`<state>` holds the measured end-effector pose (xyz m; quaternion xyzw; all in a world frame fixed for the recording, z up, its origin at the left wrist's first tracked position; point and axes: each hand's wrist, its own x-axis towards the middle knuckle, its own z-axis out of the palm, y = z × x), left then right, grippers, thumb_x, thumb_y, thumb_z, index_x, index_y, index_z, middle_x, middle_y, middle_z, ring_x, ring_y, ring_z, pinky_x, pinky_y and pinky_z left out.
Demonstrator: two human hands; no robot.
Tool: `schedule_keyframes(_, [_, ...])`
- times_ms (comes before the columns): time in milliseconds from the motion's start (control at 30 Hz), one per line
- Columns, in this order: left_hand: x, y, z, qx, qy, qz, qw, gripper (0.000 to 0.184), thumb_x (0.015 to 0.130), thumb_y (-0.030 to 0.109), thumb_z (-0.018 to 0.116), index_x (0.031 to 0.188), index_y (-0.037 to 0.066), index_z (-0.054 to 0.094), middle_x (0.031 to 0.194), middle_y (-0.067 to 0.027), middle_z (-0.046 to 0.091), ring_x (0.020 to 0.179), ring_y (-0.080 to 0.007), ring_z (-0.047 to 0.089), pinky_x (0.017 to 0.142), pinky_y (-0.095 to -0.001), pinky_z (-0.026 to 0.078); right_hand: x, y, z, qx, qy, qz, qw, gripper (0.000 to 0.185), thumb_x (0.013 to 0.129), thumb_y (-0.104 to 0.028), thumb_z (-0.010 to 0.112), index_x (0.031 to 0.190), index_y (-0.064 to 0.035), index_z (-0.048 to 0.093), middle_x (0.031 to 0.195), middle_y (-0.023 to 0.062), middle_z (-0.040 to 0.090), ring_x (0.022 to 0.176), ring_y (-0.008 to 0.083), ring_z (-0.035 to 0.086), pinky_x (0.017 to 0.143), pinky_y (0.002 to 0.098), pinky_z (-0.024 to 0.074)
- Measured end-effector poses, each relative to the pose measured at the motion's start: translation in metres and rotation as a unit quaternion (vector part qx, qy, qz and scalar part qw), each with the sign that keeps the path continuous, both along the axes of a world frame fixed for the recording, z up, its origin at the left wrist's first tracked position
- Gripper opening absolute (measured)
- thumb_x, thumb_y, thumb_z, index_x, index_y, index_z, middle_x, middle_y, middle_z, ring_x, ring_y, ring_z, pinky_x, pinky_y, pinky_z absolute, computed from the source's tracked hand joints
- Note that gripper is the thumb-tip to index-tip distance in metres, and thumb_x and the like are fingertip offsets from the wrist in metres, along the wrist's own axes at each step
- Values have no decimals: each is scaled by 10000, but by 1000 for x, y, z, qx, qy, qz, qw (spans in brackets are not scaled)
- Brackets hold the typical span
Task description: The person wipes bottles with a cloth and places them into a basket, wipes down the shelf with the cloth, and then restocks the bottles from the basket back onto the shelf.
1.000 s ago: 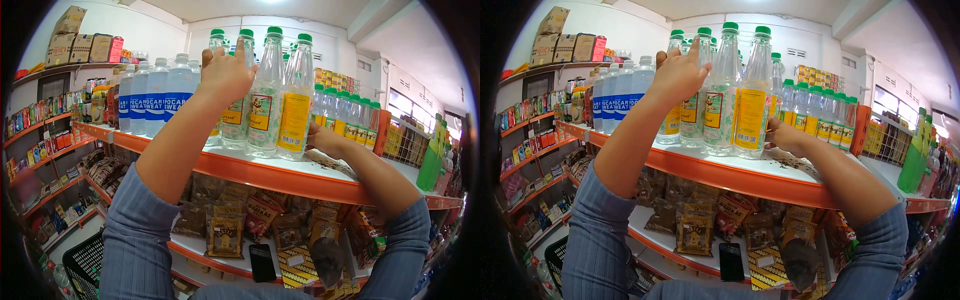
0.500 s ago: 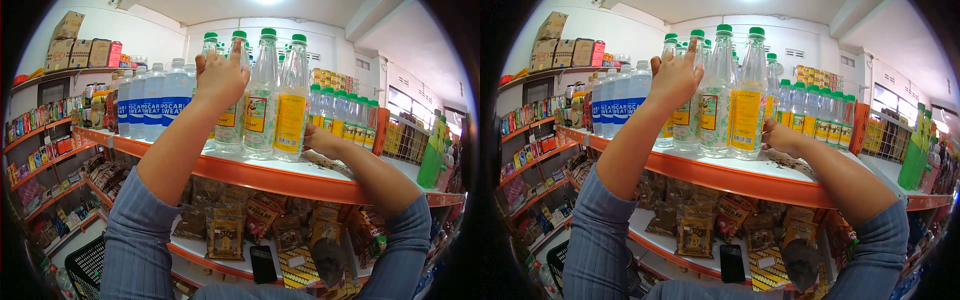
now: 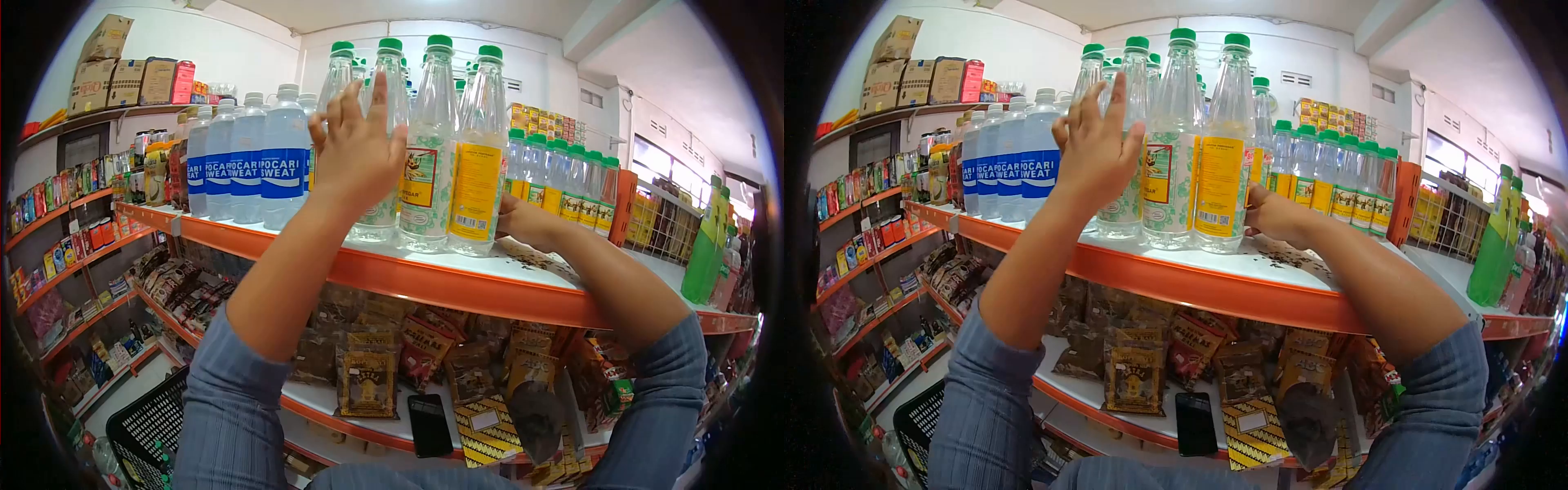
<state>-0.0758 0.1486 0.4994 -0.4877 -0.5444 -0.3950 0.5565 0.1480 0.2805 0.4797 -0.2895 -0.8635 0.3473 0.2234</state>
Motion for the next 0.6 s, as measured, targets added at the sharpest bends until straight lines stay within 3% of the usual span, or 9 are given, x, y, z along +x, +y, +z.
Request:
schedule_keyframes(33, [3,-3,-12,31,17,-46,998,697,866,350,479,1436,96,168,1386,-240,233,1268,-355,244,1018,-533,144,1,-6,2,-2,2,-2,1000,491,895,-5,448,1351,-153,340,1279,72,487,1155,185,492,944,329,425])
schedule_keyframes(67, [8,-8,-25,30,21,-49,998,697,866,350,479,1436,96,168,1386,-240,233,1268,-355,244,1018,-533,144,2,-13,6,4,-18,9,1000,484,900,-25,448,1354,-151,338,1290,75,479,1166,188,484,939,340,430])
schedule_keyframes(133, [20,-23,-49,-54,-37,-189,980,797,833,367,538,1453,180,72,1448,-265,29,1350,-401,66,1057,-545,55,3,-15,13,9,-34,18,999,477,904,-44,448,1356,-150,335,1301,78,470,1178,191,476,935,350,435])
schedule_keyframes(233, [36,-33,-69,-117,-20,-185,976,843,811,386,572,1452,239,44,1454,-274,-77,1360,-416,-47,1060,-559,15,1,-16,27,-30,-48,15,998,461,913,-89,444,1357,-140,333,1284,78,481,1164,206,484,885,376,474])
schedule_keyframes(500, [34,-30,-70,-188,-38,-121,974,852,815,360,578,1452,227,28,1453,-269,-130,1357,-407,-114,1073,-520,26,-2,-11,21,-50,8,-11,999,448,878,-33,497,1306,-89,378,1251,106,497,1126,231,513,868,374,495])
schedule_keyframes(567, [34,-30,-70,-185,-38,-130,973,842,820,349,573,1453,226,31,1452,-272,-128,1358,-406,-114,1075,-511,20,-1,2,23,-62,-29,37,997,692,809,23,548,1359,-137,160,1305,74,405,1180,202,449,830,364,518])
schedule_keyframes(600, [34,-29,-70,-185,-38,-128,974,839,824,346,568,1453,220,26,1451,-274,-128,1357,-404,-119,1077,-503,13,0,2,22,-63,-28,36,997,692,809,23,548,1359,-137,160,1305,74,405,1180,202,449,830,364,518])
